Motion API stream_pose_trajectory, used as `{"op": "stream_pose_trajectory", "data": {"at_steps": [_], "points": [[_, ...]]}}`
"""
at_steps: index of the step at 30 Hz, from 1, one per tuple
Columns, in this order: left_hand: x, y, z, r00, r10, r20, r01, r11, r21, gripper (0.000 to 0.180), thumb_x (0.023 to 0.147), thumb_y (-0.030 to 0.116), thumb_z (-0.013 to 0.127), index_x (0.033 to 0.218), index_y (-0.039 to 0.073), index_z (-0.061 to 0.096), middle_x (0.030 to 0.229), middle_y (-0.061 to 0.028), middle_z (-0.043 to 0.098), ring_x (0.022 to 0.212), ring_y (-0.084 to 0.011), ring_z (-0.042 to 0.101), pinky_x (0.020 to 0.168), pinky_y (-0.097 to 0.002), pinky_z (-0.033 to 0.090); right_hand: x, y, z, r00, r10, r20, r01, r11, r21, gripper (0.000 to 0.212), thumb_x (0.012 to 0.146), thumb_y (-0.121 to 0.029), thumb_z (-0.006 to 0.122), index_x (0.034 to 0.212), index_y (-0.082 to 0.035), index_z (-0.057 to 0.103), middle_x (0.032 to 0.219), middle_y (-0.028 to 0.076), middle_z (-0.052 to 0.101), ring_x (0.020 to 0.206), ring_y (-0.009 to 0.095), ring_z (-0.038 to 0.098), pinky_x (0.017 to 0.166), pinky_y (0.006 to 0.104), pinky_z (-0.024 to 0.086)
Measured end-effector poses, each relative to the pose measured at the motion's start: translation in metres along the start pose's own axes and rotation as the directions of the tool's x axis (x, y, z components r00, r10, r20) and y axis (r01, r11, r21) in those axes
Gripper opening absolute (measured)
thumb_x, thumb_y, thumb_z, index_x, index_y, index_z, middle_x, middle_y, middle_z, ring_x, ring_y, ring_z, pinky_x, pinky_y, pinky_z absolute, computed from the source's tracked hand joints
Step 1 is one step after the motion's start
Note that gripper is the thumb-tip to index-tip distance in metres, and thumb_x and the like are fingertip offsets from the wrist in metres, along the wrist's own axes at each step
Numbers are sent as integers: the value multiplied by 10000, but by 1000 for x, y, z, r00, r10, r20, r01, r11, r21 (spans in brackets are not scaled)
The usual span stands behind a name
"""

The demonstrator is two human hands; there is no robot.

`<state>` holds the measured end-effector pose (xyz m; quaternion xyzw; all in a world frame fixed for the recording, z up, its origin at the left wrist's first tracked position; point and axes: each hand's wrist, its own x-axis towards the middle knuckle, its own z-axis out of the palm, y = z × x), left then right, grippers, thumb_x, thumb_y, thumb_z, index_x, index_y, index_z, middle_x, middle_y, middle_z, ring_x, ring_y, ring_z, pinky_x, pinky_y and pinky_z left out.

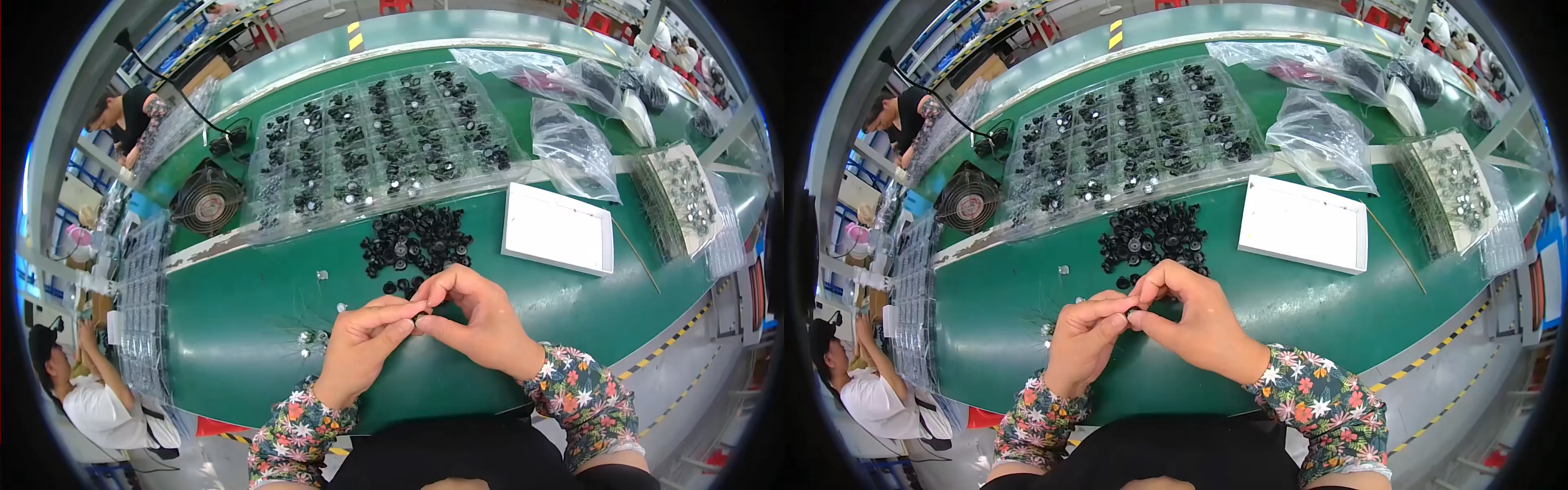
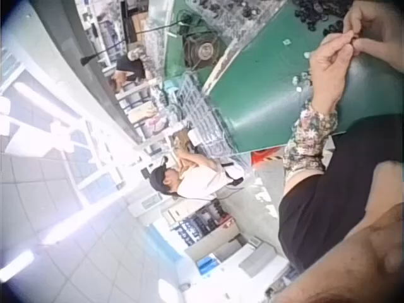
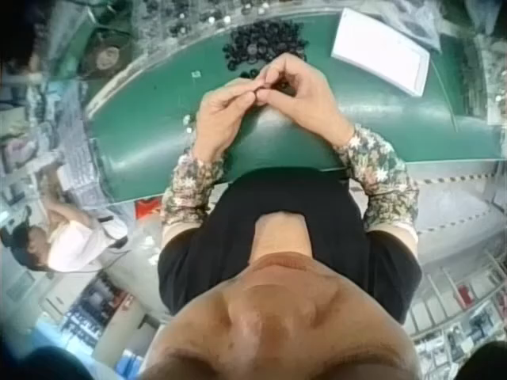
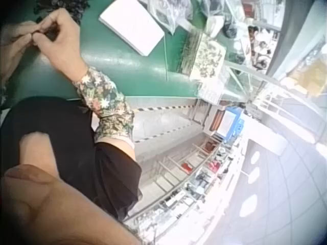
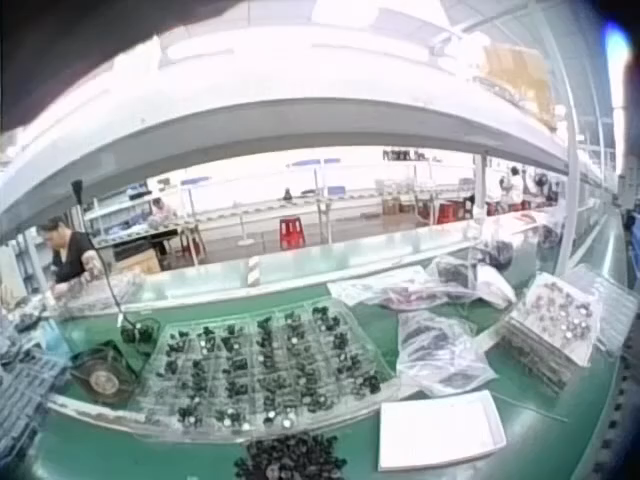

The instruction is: The person assembles small circular electronic components by hand on an assembly line.

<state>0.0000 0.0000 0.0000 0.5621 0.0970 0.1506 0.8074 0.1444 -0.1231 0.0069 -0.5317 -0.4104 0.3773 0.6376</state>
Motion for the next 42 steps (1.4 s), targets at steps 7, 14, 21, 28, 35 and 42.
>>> {"op": "stream_pose_trajectory", "data": {"at_steps": [7,14,21,28,35,42], "points": [[1,-4,5,994,-9,-111,6,1000,-22,245,916,-19,558,1147,-16,640,1093,-113,610,992,-179,607,899,-294,508,5,4,-1,1000,-3,-28,0,995,-100,203,817,39,662,930,-27,508,967,66,594,899,127,583,819,284,498],[7,-4,8,974,112,-197,-134,986,-102,226,918,-20,554,1131,-19,630,1103,-93,586,1013,-186,608,919,-318,507,9,7,2,916,-388,-103,310,846,-434,184,750,-22,716,880,-13,586,947,100,633,855,227,642,733,304,524],[3,-8,12,965,153,-214,-108,972,209,235,882,-58,582,1105,-18,645,1090,-85,599,925,-154,638,851,-280,533,4,7,7,898,-422,-125,285,775,-564,188,708,-31,717,849,-35,593,1017,94,626,865,285,623,771,365,503],[7,-10,15,899,367,-237,-151,771,619,207,778,-79,635,969,-14,681,821,-72,655,737,-109,650,661,-231,537,7,8,12,830,-558,-18,372,576,-728,206,654,-13,706,809,-33,572,972,85,613,826,276,601,748,386,476],[7,-10,18,927,203,-314,-66,916,396,151,801,-81,612,930,-26,668,816,-59,648,732,-85,633,643,-213,516,8,13,15,860,-509,-44,349,649,-676,187,670,13,688,772,-30,537,970,105,608,845,295,604,860,438,490],[8,-7,13,950,127,-286,-27,943,331,150,835,-67,592,967,-32,652,903,-59,664,779,-86,644,675,-212,521,10,12,13,879,-473,-59,322,681,-657,186,665,7,691,764,-33,539,980,108,608,876,307,602,898,455,481]]}}
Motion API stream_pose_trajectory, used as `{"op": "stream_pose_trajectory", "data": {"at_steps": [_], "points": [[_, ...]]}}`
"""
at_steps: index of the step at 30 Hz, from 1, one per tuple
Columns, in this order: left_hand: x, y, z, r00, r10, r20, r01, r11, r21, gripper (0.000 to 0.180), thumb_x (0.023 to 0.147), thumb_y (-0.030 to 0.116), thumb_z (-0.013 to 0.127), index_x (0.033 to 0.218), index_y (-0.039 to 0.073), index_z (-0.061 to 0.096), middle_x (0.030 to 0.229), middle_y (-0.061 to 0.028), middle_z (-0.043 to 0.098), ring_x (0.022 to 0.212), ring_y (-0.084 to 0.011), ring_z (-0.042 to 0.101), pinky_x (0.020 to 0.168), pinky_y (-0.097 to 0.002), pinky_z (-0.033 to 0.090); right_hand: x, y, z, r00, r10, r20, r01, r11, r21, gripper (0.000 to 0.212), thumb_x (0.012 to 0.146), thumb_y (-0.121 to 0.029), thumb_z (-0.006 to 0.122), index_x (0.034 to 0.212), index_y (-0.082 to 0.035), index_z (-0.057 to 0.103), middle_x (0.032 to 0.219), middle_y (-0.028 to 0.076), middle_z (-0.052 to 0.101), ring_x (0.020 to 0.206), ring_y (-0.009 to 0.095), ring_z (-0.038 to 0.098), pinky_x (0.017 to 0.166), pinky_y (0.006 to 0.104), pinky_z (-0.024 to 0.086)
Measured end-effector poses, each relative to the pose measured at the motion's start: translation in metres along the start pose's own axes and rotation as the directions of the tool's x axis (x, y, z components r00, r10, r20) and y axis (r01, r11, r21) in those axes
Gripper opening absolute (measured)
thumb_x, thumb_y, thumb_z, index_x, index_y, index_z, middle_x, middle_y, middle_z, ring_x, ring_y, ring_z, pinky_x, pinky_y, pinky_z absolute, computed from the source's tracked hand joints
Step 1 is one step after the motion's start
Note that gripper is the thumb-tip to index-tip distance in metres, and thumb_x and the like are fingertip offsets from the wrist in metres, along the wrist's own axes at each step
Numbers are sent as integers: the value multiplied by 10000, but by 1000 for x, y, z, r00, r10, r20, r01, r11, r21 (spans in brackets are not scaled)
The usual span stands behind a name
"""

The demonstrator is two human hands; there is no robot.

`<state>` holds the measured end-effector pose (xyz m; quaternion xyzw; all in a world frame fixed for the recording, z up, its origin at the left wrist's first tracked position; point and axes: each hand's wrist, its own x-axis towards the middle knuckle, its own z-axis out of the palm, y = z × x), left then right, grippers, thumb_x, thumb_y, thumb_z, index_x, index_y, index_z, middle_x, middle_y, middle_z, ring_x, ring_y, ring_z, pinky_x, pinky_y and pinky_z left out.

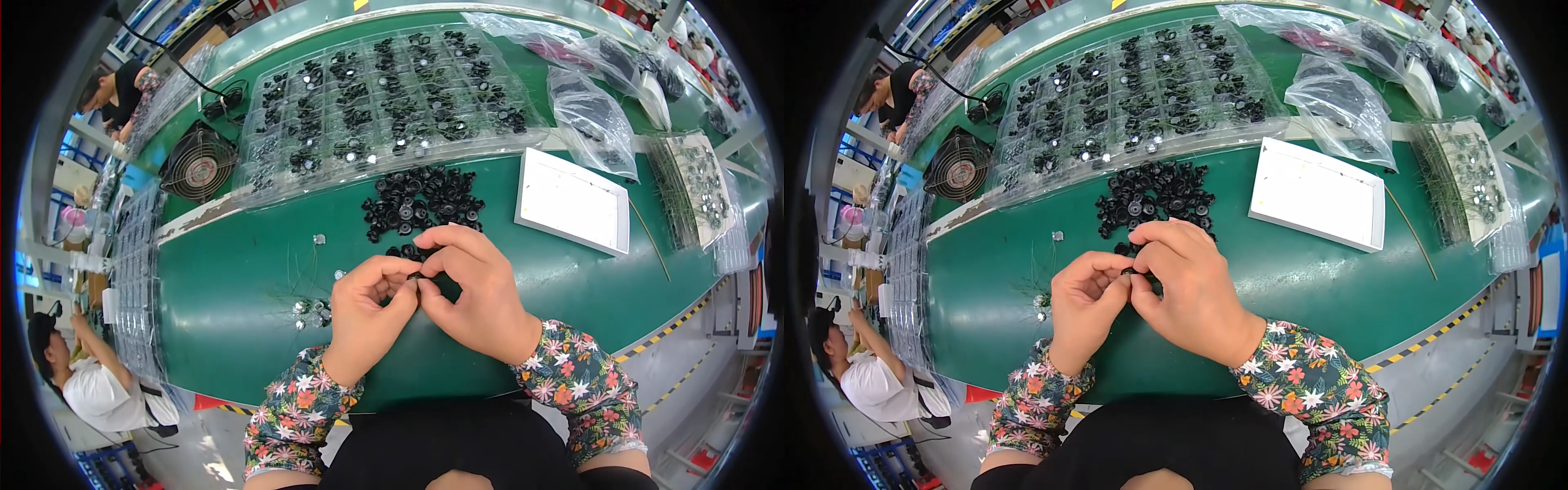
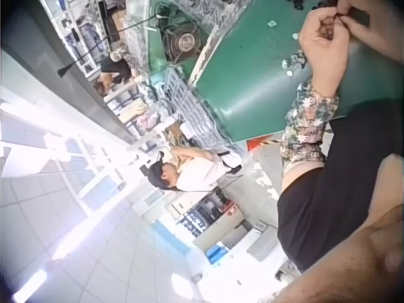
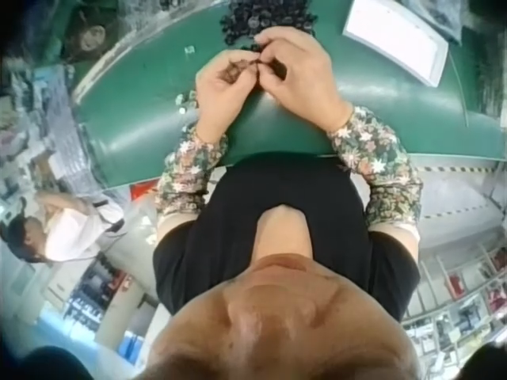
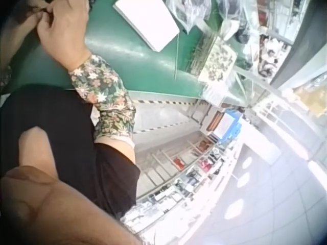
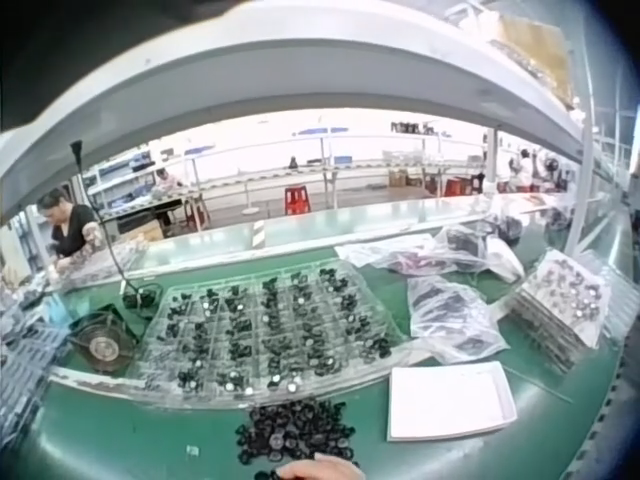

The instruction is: The person assembles small circular electronic components by hand on an assembly line.

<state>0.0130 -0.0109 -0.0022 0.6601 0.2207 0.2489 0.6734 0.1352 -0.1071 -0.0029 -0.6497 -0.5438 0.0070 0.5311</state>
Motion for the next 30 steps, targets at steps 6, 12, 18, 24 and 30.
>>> {"op": "stream_pose_trajectory", "data": {"at_steps": [6,12,18,24,30], "points": [[-1,-4,-1,1000,17,-9,-17,1000,-5,170,847,-71,578,994,-28,652,921,-61,664,806,-92,650,691,-209,521,0,0,1,1000,-23,-15,22,999,-50,176,657,7,686,744,-36,539,993,109,606,900,319,593,882,443,475],[2,-4,2,999,47,-6,-47,998,30,249,823,-82,590,1045,3,666,891,-57,650,769,-98,648,689,-215,522,-2,4,2,1000,9,-25,-10,999,-31,174,658,9,678,751,-37,538,1016,113,608,905,310,600,825,415,488],[6,7,-10,979,187,86,-205,923,326,334,797,-63,650,1108,55,682,832,-75,646,731,-124,630,651,-232,509,2,1,-8,965,230,125,-254,938,237,108,761,1,646,849,-1,583,814,117,650,709,298,646,676,368,525],[10,7,-16,963,227,144,-264,896,356,332,785,-64,672,1097,48,682,876,-65,636,695,-103,583,612,-220,484,0,0,-16,966,205,160,-223,969,103,107,820,-68,646,911,-15,629,711,119,653,673,295,642,678,371,524],[9,8,-18,979,151,139,-179,957,227,307,800,-65,674,1098,9,664,1032,-71,598,805,-95,578,687,-214,481,-1,2,-18,991,-17,133,31,994,-104,74,829,-100,648,887,-57,635,666,84,630,629,262,621,794,394,491]]}}
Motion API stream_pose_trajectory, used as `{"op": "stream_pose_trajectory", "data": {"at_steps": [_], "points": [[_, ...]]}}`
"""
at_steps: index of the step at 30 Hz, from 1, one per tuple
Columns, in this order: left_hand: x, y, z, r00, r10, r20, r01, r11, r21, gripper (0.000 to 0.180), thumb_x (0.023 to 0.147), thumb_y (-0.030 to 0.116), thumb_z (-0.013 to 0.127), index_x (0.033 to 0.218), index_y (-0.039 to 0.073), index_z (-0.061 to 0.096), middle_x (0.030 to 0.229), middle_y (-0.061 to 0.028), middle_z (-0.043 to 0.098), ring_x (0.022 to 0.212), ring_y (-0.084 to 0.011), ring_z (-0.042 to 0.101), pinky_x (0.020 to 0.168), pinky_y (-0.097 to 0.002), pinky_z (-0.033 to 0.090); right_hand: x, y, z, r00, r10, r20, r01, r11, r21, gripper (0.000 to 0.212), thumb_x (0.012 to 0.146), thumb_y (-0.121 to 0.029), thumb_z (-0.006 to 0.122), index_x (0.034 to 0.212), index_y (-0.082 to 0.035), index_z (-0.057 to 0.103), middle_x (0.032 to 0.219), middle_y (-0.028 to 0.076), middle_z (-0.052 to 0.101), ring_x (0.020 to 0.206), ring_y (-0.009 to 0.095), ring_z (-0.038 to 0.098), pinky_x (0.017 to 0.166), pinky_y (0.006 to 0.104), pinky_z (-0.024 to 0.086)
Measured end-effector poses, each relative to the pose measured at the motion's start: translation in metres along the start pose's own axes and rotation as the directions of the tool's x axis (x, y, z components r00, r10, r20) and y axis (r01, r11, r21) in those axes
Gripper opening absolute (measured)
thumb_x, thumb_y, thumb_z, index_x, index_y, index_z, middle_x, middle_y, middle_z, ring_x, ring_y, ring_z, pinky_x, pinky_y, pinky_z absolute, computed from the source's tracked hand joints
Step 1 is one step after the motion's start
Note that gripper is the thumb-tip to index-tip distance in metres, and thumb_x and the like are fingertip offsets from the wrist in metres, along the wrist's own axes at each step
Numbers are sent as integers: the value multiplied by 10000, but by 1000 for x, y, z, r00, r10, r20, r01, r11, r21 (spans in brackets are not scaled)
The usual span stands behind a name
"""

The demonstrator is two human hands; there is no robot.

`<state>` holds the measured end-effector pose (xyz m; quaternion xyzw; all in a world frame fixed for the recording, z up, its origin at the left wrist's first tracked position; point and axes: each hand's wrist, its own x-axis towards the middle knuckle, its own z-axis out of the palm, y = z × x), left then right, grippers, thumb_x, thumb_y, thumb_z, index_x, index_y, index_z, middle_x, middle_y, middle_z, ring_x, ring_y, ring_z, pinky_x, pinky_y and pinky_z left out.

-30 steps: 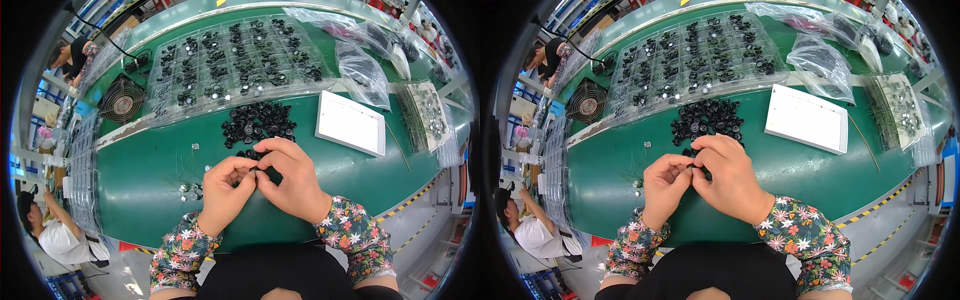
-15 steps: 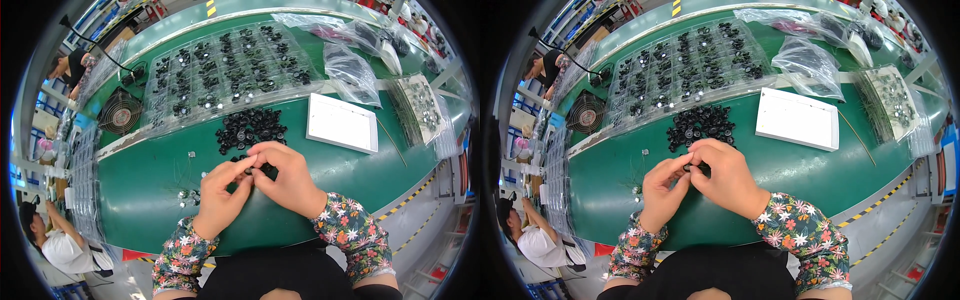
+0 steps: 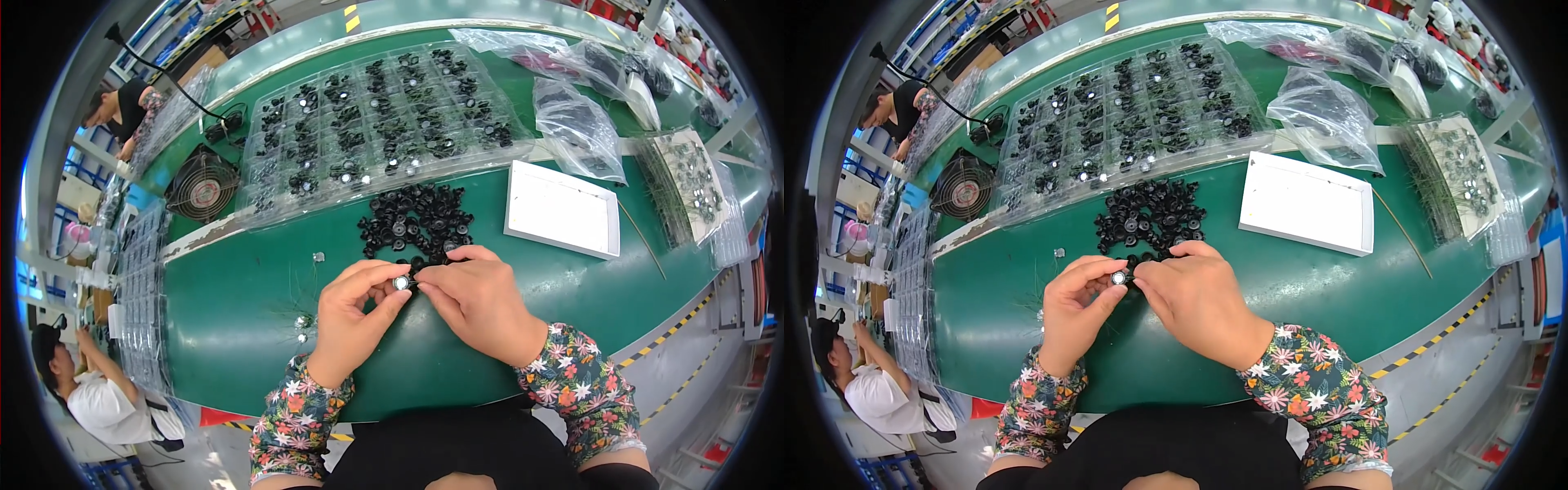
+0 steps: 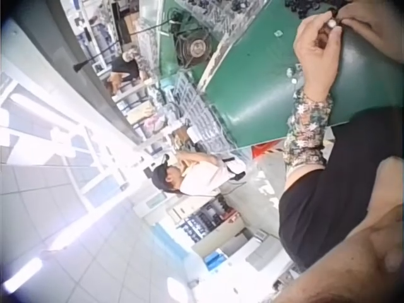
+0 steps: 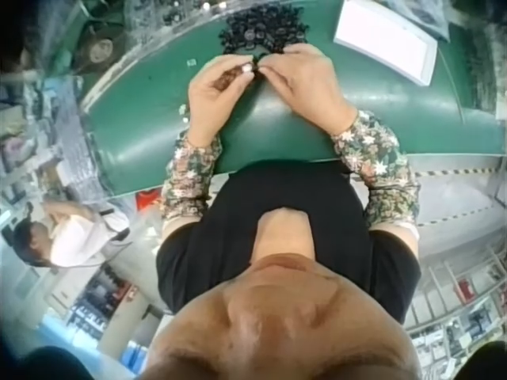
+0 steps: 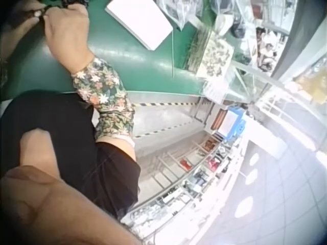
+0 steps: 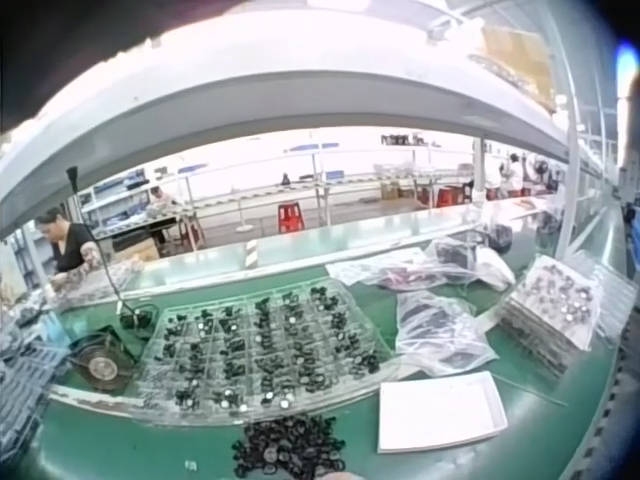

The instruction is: The person assembles small circular electronic components by hand on an assembly line.

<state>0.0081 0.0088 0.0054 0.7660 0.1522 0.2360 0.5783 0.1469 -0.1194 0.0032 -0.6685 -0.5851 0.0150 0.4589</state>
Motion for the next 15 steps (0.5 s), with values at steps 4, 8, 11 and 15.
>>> {"op": "stream_pose_trajectory", "data": {"at_steps": [4,8,11,15], "points": [[-1,0,-1,994,-103,32,107,970,-219,298,831,-69,647,1124,-12,643,1071,-64,585,872,-99,577,764,-226,494,0,-1,-4,1000,-9,16,10,999,-39,61,824,-101,647,875,-69,634,639,64,613,609,249,611,807,389,485],[2,0,-1,972,-202,119,234,863,-448,278,855,-75,618,1129,-29,630,1102,-70,578,887,-105,581,815,-243,508,-1,3,-11,998,-23,57,27,997,-73,57,822,-101,645,876,-85,639,638,65,616,609,244,612,805,385,487],[-2,3,-2,963,-222,151,267,844,-466,256,848,-65,627,1099,-24,641,1038,-59,611,839,-97,592,776,-240,512,5,0,-29,973,-19,228,35,997,-67,95,799,-71,679,894,-69,682,709,73,667,632,244,633,813,373,497],[-8,8,-3,958,-141,250,147,989,-7,196,770,5,686,964,36,681,903,-42,678,714,-81,615,551,-214,441,4,0,-64,882,148,447,-91,985,-148,61,787,-90,673,826,-46,688,761,88,675,698,277,634,724,372,494]]}}
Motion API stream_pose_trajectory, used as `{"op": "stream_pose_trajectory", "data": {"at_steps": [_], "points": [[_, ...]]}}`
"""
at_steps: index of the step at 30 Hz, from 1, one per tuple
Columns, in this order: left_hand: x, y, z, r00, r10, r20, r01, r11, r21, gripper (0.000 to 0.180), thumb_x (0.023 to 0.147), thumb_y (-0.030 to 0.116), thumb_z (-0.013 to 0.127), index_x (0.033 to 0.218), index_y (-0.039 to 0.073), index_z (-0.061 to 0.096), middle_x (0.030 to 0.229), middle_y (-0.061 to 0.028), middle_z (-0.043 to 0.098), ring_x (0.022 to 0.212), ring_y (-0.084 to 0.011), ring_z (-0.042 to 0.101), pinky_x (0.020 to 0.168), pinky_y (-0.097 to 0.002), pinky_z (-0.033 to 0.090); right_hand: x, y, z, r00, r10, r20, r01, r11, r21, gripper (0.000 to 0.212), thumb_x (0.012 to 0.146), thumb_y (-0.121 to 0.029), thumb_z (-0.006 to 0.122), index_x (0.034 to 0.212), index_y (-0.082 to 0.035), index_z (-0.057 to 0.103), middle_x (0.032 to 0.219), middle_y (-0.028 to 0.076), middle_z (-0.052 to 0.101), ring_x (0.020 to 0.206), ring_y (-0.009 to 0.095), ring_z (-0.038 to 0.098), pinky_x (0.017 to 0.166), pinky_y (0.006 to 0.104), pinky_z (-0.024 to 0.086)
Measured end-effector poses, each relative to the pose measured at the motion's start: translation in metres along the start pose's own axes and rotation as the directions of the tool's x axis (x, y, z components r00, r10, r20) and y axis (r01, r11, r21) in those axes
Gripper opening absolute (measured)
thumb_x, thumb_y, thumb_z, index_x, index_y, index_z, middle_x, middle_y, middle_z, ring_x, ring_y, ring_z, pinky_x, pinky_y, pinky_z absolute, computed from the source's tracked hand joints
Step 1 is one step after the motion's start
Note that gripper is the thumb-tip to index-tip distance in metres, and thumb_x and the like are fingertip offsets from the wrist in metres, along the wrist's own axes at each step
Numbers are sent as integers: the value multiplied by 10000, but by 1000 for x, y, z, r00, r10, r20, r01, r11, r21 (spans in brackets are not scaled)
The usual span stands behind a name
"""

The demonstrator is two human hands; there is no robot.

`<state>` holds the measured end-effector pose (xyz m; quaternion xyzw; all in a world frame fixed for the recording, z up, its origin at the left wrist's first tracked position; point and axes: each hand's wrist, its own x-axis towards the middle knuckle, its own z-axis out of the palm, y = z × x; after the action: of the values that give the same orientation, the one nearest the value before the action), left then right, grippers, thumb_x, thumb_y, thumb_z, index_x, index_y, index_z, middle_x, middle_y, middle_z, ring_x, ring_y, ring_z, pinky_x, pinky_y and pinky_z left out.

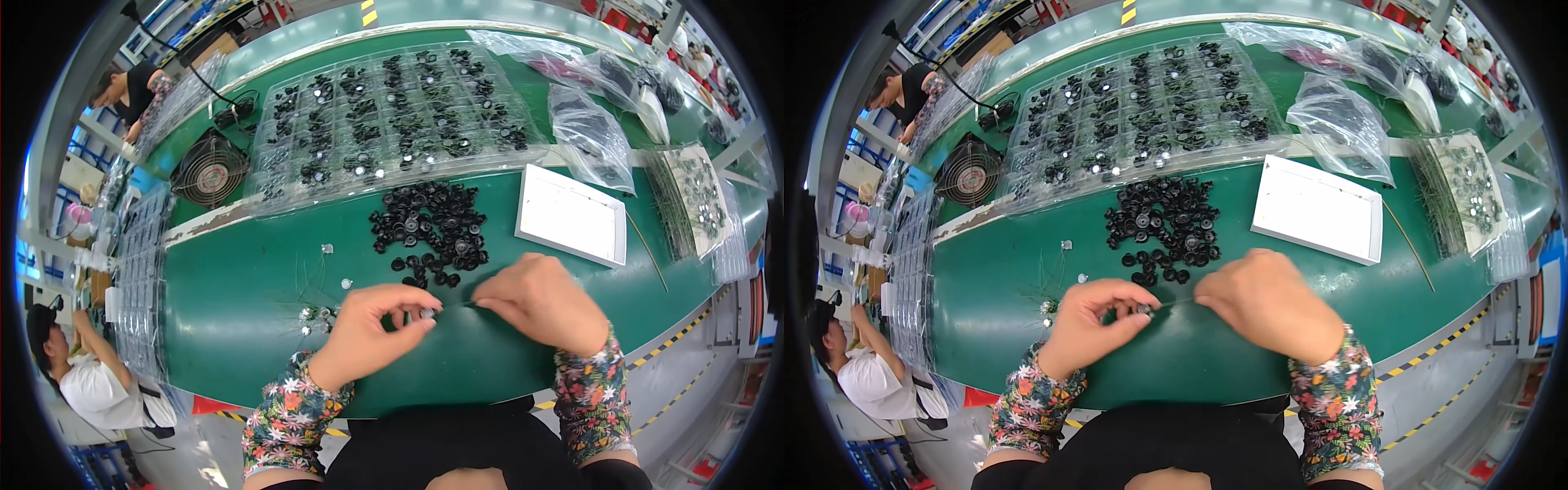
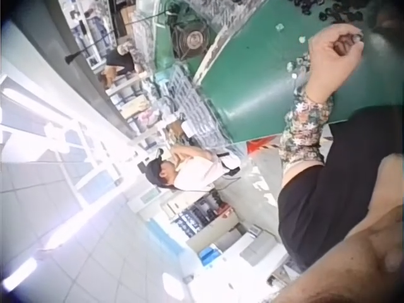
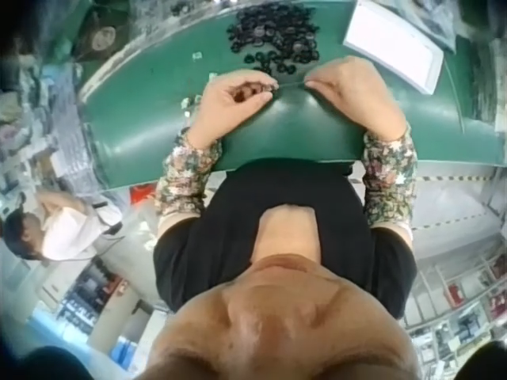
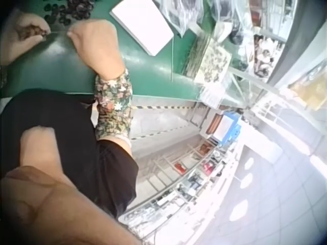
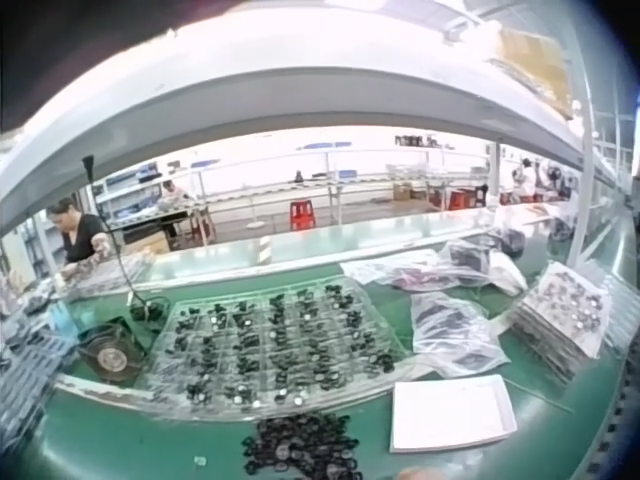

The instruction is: The person assembles small circular electronic components by hand on an assembly line.

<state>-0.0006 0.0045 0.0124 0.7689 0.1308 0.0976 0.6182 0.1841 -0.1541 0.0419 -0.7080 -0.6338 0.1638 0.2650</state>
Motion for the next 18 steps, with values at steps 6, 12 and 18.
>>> {"op": "stream_pose_trajectory", "data": {"at_steps": [6,12,18], "points": [[-4,-7,16,958,282,51,-278,870,407,186,745,64,726,925,75,682,881,-46,609,756,-212,574,717,-333,456,-16,15,-18,970,236,-61,-241,966,-91,101,752,-49,672,842,-24,708,790,124,673,670,279,640,631,345,510],[-9,-10,23,963,253,92,-260,784,563,243,715,118,767,939,84,678,886,-44,586,816,-230,558,758,-365,449,-7,14,-3,950,230,-211,-252,964,-84,159,768,-52,676,924,-28,696,781,120,662,658,264,626,604,333,495],[-2,-3,-18,918,368,-150,-75,532,844,127,747,107,704,868,85,674,823,-58,632,816,-259,586,736,-387,433,6,3,13,957,135,-258,-146,989,-25,147,779,-59,684,922,-25,676,739,100,629,656,251,607,586,338,475]]}}
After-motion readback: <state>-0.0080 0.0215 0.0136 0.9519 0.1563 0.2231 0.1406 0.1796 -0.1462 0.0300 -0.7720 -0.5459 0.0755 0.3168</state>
